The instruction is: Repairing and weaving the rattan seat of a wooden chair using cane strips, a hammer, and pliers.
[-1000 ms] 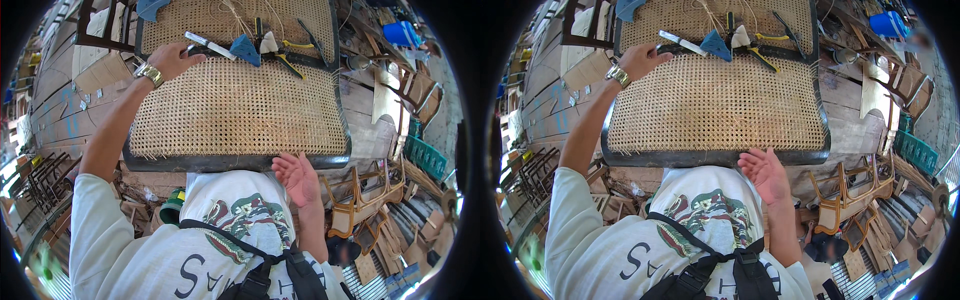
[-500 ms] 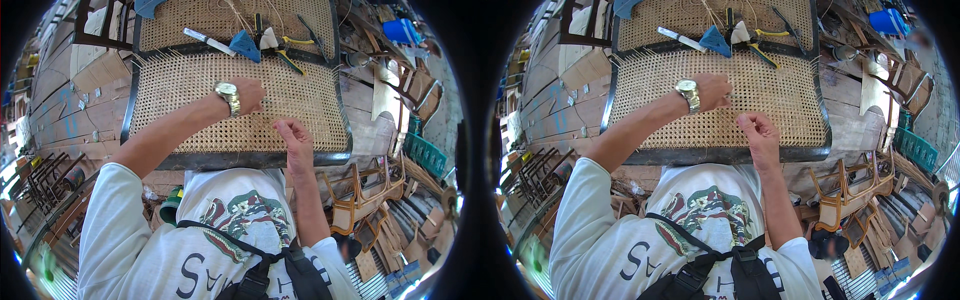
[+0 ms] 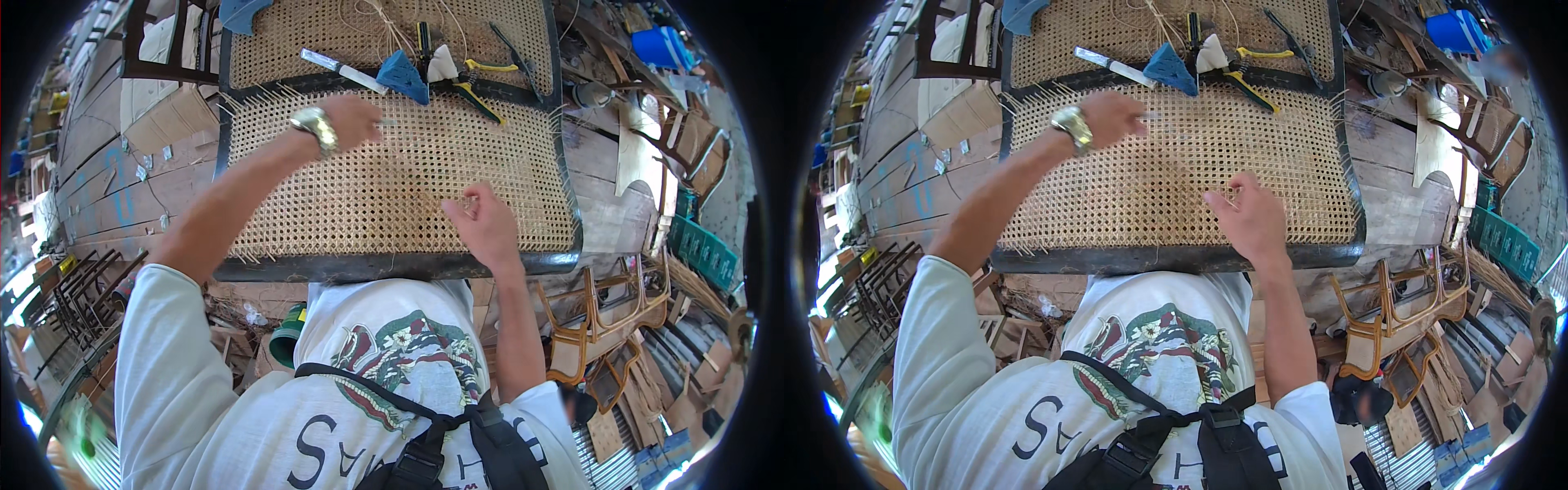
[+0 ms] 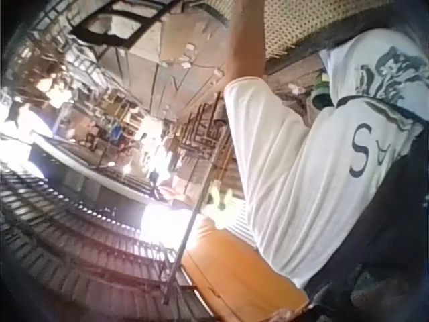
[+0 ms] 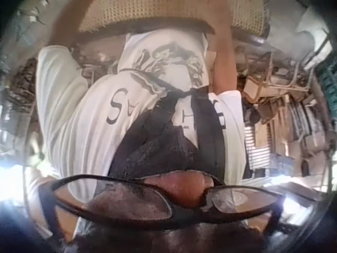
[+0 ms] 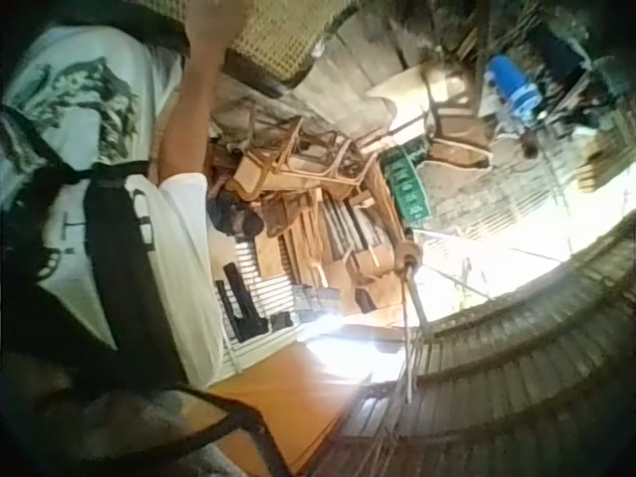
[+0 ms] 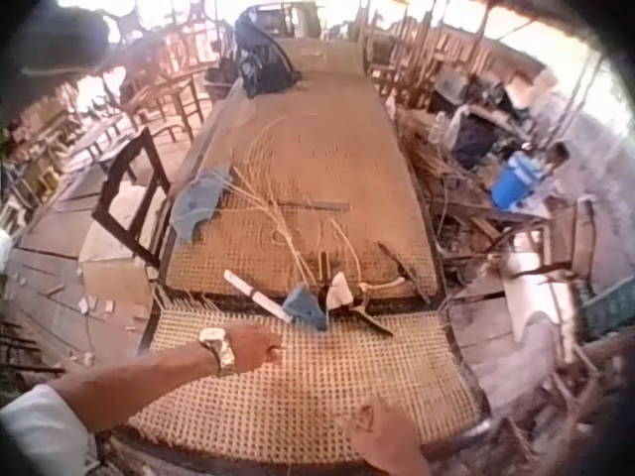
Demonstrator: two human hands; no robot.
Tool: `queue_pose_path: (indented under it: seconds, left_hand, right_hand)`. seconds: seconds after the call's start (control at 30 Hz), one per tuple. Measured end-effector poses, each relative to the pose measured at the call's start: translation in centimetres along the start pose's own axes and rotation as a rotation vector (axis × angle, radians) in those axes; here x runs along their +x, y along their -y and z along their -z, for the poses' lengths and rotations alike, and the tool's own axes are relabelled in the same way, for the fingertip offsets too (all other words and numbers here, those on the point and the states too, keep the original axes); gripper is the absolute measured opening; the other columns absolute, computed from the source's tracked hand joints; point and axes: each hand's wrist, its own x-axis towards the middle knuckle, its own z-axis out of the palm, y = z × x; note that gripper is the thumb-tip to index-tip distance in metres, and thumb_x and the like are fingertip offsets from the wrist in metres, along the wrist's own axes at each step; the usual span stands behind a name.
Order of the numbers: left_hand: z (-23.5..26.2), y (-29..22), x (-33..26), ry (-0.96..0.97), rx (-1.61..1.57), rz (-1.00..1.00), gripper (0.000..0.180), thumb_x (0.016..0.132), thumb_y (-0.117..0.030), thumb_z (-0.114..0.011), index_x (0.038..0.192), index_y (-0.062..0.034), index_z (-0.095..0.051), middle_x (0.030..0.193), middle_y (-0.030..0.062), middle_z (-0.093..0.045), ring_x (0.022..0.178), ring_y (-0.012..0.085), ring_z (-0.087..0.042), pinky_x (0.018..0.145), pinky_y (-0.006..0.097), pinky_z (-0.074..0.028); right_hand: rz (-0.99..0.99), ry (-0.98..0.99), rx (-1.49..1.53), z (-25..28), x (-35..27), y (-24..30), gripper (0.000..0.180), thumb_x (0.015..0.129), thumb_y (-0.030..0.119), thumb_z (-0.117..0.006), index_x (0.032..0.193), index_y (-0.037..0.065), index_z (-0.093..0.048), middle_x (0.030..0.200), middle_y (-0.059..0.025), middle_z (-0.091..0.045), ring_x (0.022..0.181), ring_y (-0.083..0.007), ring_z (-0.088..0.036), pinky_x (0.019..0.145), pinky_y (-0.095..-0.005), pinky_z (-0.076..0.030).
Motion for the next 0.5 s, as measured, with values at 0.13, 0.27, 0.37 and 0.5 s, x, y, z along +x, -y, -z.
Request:
queue_pose_path:
  seconds: [0.13,0.27,0.37,0.5]
  left_hand:
    - [2.8,6.2,-0.7,-0.043,0.149,0.277,0.063,0.084,-0.064,-0.065,0.109,-0.0062,-0.069,0.095,0.0151,-0.069,0.094,0.0275,-0.069,0.081,0.044,-0.056]
    - [3.0,7.0,-0.8,-0.372,0.327,0.274,0.057,0.084,-0.059,-0.067,0.108,-0.0067,-0.069,0.093,0.0156,-0.067,0.089,0.0300,-0.069,0.079,0.044,-0.057]
    - [-0.8,3.1,-0.1,-0.414,-0.048,-0.051,0.041,0.086,-0.047,-0.070,0.107,-0.0118,-0.071,0.107,0.0115,-0.065,0.089,0.0302,-0.068,0.079,0.042,-0.055]
    - [-5.6,-3.3,-0.6,-0.293,-0.063,-0.319,0.029,0.089,-0.036,-0.068,0.104,-0.0113,-0.068,0.108,0.0109,-0.062,0.089,0.0294,-0.066,0.074,0.041,-0.054]
  right_hand:
    - [0.154,-0.043,-0.151,-2.1,1.1,0.8,0.048,0.084,0.029,-0.073,0.122,0.007,-0.053,0.079,-0.0104,-0.064,0.080,-0.0360,-0.067,0.079,-0.0438,-0.052]
    - [0.311,-0.232,-0.081,-2.2,0.4,-0.6,0.032,0.085,0.021,-0.070,0.112,0.007,-0.059,0.088,-0.0100,-0.063,0.083,-0.0313,-0.065,0.076,-0.0428,-0.051]
    - [0.285,-0.175,-0.055,-2.9,-0.3,-1.6,0.019,0.085,0.017,-0.068,0.101,0.007,-0.063,0.090,-0.0091,-0.062,0.082,-0.0298,-0.063,0.072,-0.0430,-0.048]
    - [0.381,-0.307,-0.108,-4.4,0.3,-2.2,0.009,0.083,0.012,-0.067,0.091,0.009,-0.065,0.089,-0.0072,-0.062,0.078,-0.0292,-0.061,0.069,-0.0422,-0.044]
